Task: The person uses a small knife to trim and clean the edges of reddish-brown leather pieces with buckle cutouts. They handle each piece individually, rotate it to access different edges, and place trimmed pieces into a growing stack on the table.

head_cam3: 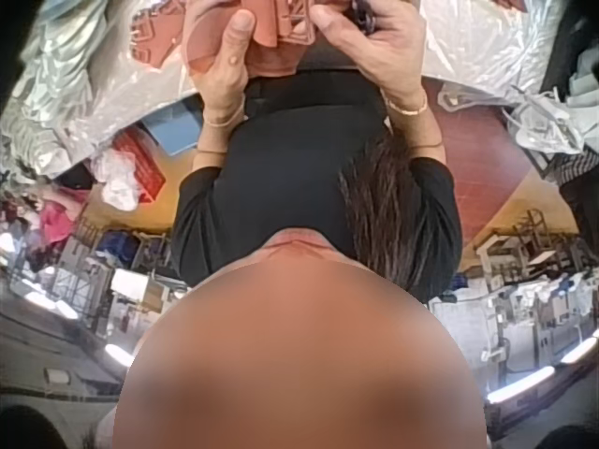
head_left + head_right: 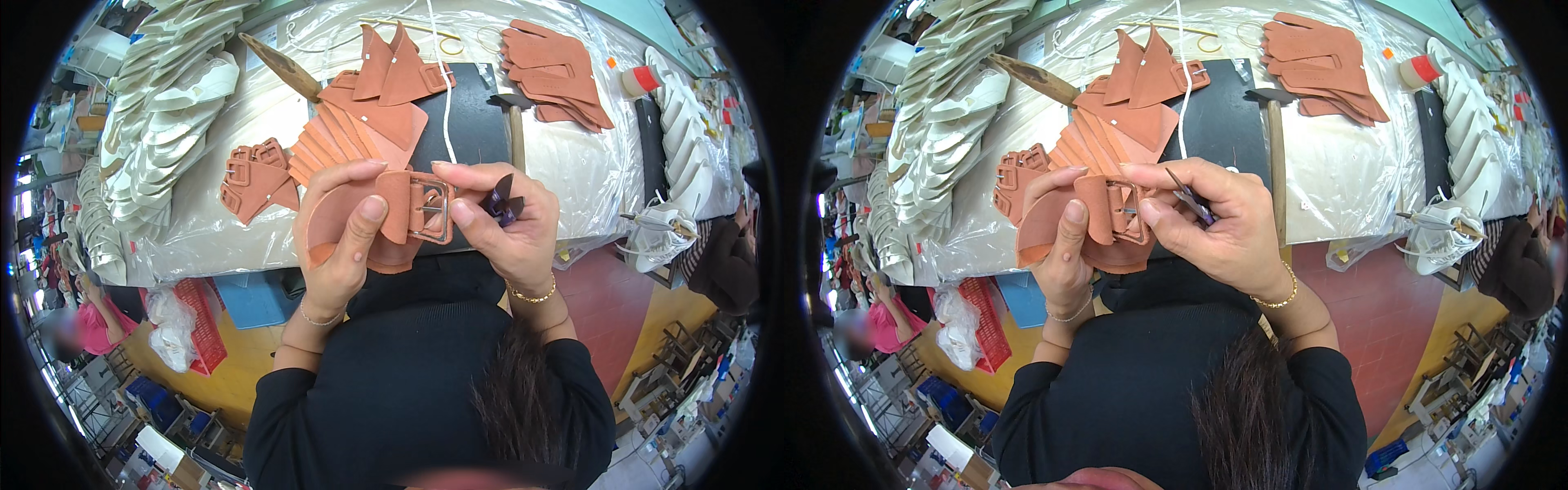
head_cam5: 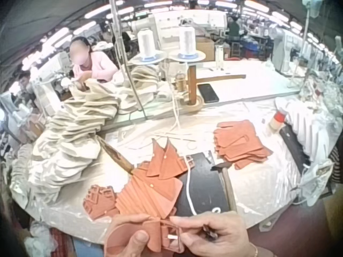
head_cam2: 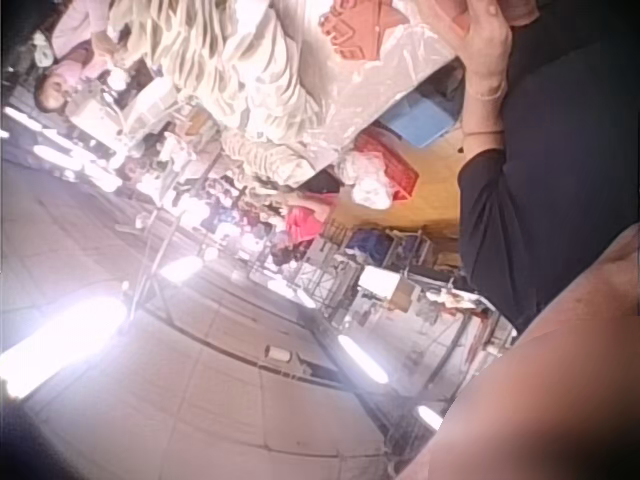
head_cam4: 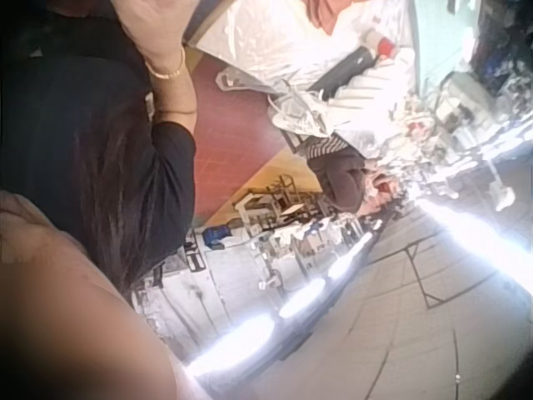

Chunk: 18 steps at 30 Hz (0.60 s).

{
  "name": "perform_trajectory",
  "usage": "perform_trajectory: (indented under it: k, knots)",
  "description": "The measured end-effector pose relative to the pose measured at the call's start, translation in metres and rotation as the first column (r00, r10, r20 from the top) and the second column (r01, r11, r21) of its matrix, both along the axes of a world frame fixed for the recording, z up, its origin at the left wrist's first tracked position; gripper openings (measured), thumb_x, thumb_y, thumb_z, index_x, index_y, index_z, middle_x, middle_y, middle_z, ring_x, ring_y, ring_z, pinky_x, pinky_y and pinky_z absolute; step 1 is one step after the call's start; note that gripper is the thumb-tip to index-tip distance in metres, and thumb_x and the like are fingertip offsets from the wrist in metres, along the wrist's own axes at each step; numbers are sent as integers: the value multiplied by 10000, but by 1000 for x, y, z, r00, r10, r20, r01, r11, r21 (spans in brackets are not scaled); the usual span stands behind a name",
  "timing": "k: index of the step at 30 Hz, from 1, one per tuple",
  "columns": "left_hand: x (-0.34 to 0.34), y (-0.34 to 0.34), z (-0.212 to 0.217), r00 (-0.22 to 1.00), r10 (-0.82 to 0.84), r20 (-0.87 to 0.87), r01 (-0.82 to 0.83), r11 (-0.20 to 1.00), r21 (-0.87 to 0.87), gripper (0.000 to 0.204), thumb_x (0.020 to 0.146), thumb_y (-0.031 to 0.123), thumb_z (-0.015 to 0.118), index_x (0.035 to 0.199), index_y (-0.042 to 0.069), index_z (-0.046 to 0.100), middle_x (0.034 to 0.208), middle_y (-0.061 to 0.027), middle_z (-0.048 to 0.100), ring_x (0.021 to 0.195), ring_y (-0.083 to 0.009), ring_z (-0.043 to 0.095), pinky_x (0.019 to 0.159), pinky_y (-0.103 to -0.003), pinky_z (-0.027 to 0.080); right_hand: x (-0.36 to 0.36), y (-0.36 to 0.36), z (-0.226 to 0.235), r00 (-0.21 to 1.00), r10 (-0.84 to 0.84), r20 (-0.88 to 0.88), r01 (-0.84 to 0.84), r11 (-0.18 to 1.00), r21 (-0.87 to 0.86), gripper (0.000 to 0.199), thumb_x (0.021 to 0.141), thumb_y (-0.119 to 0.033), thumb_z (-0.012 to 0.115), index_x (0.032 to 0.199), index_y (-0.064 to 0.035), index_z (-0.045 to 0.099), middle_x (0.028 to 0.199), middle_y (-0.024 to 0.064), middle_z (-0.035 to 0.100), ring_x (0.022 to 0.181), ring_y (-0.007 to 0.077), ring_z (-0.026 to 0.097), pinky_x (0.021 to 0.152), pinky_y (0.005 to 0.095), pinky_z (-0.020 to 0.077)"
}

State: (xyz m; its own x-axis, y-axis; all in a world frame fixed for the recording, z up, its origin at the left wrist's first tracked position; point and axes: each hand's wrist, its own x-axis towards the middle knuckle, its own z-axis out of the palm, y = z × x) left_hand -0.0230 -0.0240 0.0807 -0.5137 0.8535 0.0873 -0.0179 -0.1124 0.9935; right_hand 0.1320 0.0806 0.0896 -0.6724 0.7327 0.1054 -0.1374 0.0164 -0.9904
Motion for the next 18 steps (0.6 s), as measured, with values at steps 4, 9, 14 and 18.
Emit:
perform_trajectory:
  k: [4,9,14,18]
  knots:
    - [1,0,0,1000,-7,15,7,1000,3,326,926,203,644,1163,-5,561,1091,-89,623,989,-144,600,879,-277,468,2,1,1,1000,19,7,-19,999,-29,247,878,-11,624,1111,73,627,949,124,694,799,126,670,723,240,520]
    - [1,0,2,1000,1,-8,-1,1000,-12,331,921,206,654,1159,-6,567,1076,-87,620,985,-142,599,873,-275,467,3,1,-1,1000,9,25,-7,998,-68,250,884,-18,617,1115,78,622,939,129,691,801,138,676,737,251,532]
    - [2,1,1,1000,11,-16,-11,1000,-11,329,916,199,661,1157,-6,570,1063,-84,620,976,-138,599,865,-269,467,2,0,-3,999,-10,31,12,998,-59,258,887,-22,612,1124,81,617,936,129,691,799,137,678,738,249,536]
    - [1,1,1,1000,5,1,-5,1000,-2,319,915,190,659,1152,-4,570,1066,-85,622,977,-136,599,865,-265,467,-1,-1,-5,999,-17,-44,12,994,-113,270,899,-39,619,1159,32,632,856,63,690,750,66,621,680,204,491]
